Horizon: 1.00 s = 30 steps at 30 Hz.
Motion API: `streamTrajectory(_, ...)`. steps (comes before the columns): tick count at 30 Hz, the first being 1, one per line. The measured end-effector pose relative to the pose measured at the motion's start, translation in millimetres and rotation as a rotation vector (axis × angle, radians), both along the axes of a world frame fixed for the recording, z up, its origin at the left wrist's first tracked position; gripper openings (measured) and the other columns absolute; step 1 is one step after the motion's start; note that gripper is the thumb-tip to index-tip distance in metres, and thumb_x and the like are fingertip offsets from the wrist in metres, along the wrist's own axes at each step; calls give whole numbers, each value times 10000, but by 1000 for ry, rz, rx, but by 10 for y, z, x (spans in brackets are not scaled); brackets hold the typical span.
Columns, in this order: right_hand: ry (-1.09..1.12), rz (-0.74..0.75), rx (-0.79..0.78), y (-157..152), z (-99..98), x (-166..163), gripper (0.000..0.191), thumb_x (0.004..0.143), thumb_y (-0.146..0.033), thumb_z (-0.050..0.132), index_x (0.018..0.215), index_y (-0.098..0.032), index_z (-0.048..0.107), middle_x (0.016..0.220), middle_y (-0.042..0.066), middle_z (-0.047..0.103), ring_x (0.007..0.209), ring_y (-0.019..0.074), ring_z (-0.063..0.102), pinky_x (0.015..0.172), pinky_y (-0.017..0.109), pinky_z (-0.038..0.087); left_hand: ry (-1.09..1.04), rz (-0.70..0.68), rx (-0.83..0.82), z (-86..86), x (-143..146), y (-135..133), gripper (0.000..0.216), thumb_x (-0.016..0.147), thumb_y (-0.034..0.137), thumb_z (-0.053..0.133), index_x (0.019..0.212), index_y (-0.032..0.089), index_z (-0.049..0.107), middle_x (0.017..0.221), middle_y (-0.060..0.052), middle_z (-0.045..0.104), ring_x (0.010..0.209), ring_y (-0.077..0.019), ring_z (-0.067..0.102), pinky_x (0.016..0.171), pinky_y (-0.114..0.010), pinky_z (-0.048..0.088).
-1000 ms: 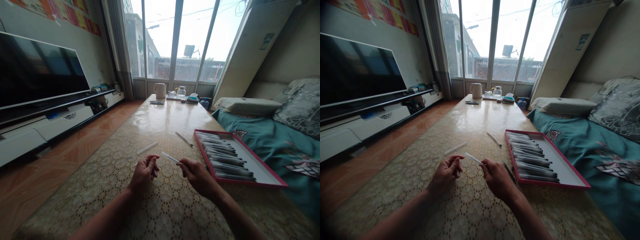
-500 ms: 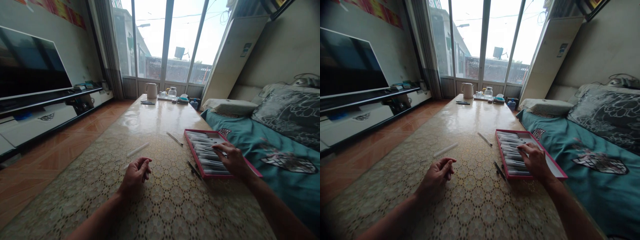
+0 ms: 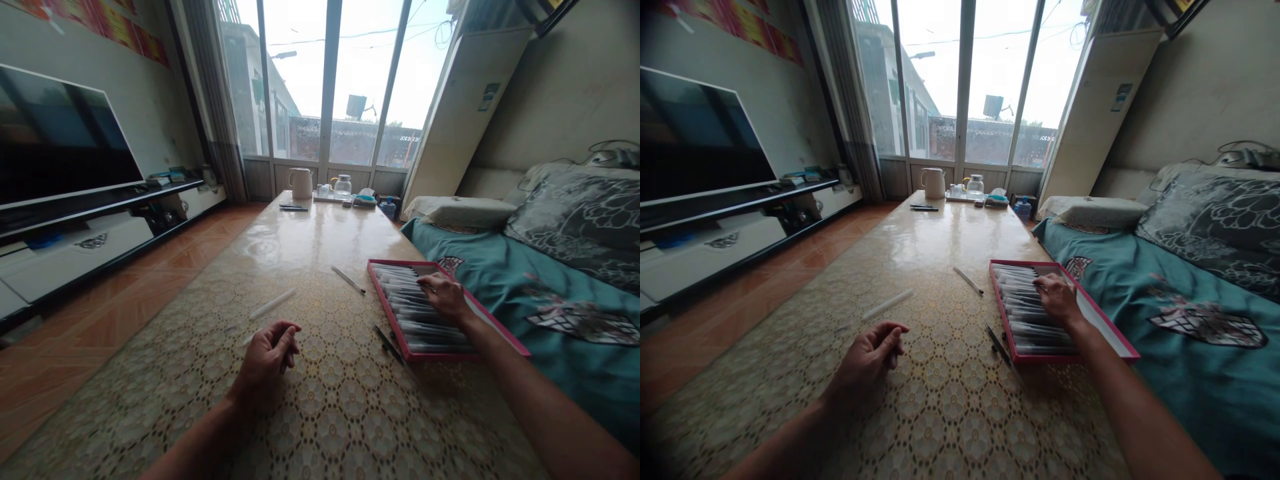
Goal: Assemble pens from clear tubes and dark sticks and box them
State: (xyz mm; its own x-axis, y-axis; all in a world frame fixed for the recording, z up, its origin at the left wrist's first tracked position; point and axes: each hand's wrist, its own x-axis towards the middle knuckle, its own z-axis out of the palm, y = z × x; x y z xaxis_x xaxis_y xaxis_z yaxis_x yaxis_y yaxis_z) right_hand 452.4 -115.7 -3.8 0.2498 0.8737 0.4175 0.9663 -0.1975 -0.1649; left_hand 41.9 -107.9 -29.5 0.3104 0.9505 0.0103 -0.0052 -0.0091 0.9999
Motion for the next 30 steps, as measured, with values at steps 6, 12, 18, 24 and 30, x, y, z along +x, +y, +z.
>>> streamTrajectory(6,15,39,-5,183,-7,-37,191,803,-209,576,916,-258,723,985,32,686,955,220,613,790,330,403,15,16,1,21,8,-4,306,777,421,606,883,133,599,584,19,586,403,-71,487,377,-177,340)
streamTrajectory(12,58,28,145,74,118,-213,254,854,-215,471,978,-189,691,995,84,672,967,232,599,831,355,414,25,54,41,4,12,-25,289,786,404,599,895,136,600,586,13,587,408,-83,499,365,-179,346)
streamTrajectory(18,185,270,132,-231,171,-1041,215,874,-260,464,936,-176,652,920,63,656,768,170,620,702,256,450,64,304,220,88,-148,80,255,773,368,609,905,150,610,660,-5,610,482,-107,547,422,-202,415)
streamTrajectory(24,-49,219,-372,-617,197,-1817,146,851,-125,480,897,-142,617,904,96,639,813,207,629,632,252,399,223,434,201,250,-353,106,286,719,375,626,902,156,643,751,-53,660,612,-175,616,507,-252,470)
streamTrajectory(30,-134,57,-535,-723,336,-1843,287,879,-47,404,1077,-95,607,1111,198,600,956,250,623,685,270,436,397,232,272,594,-386,-35,157,689,290,633,798,201,703,753,-61,690,675,-208,625,567,-273,465)
